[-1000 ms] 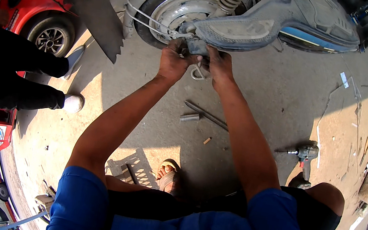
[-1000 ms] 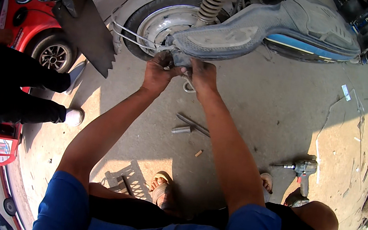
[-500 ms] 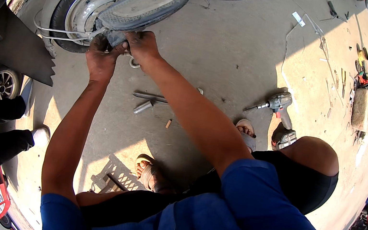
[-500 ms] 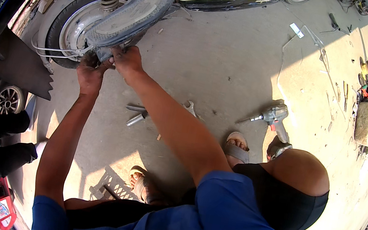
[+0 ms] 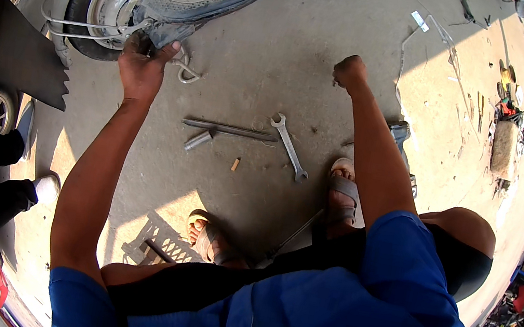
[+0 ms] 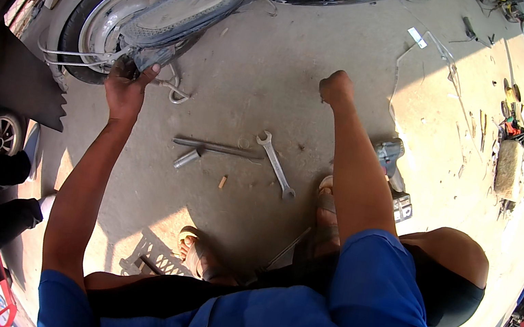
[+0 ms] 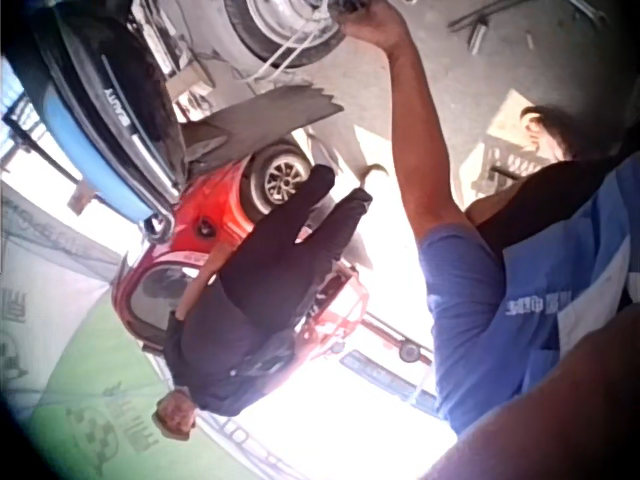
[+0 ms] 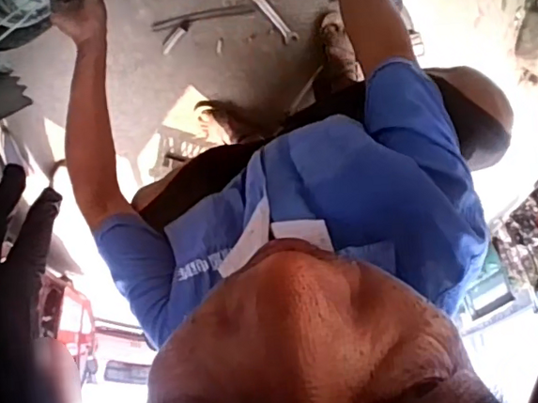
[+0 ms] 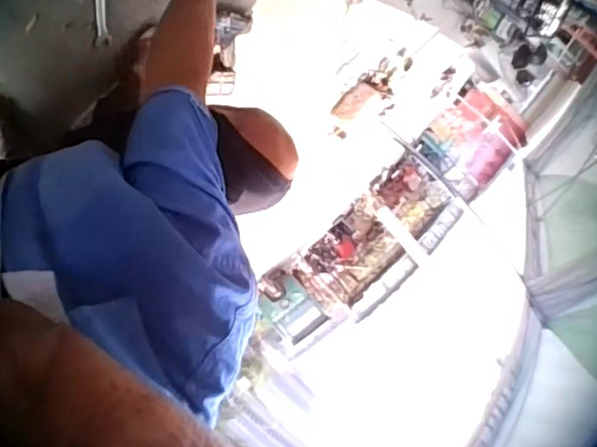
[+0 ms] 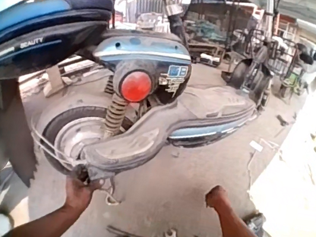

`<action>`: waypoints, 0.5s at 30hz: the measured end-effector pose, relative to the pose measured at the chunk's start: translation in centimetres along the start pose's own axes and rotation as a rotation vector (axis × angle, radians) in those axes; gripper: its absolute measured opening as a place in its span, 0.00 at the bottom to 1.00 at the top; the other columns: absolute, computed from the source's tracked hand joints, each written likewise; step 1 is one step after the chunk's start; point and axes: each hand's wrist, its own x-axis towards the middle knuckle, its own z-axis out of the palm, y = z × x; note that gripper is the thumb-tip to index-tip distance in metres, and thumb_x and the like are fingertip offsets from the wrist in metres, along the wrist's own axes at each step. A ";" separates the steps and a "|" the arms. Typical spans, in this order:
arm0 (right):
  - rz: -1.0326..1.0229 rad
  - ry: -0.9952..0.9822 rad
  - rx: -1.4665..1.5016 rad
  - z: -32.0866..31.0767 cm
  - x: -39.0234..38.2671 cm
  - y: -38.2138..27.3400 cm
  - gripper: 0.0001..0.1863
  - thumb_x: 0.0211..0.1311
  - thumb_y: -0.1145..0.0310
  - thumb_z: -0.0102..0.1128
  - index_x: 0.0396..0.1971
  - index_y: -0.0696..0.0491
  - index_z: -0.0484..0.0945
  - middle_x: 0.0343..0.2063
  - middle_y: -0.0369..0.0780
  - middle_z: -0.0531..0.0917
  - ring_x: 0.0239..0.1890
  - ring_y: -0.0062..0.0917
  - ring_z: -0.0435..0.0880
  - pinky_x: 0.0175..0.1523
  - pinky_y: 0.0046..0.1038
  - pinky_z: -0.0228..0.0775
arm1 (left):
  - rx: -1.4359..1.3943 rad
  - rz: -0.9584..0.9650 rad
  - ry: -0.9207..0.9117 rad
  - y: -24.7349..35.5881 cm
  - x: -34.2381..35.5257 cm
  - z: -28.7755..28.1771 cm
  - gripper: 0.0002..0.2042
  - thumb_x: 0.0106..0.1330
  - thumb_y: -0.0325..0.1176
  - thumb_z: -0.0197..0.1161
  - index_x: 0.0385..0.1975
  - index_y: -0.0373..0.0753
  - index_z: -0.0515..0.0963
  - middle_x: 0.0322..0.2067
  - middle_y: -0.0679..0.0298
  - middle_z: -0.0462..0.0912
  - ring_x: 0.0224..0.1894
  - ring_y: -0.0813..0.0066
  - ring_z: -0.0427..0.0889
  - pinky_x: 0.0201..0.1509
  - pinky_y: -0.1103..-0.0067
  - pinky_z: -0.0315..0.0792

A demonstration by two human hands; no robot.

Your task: The person uses a pressure gauge to check the tire pressure of a blue scooter. They then use a wrench and a cordless impact driver to tighten bolts on the rear wheel hub and brake assembly.

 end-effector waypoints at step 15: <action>-0.147 -0.706 -0.203 1.2 -7.0 1.2 0.08 0.49 0.70 0.67 0.20 0.60 0.83 0.15 0.43 0.82 0.17 0.25 0.82 0.24 0.30 0.74 | 0.134 0.025 0.012 0.6 -0.2 -0.6 0.25 0.51 0.28 0.76 0.44 0.22 0.72 0.38 0.56 0.82 0.39 0.75 0.79 0.44 0.80 0.73</action>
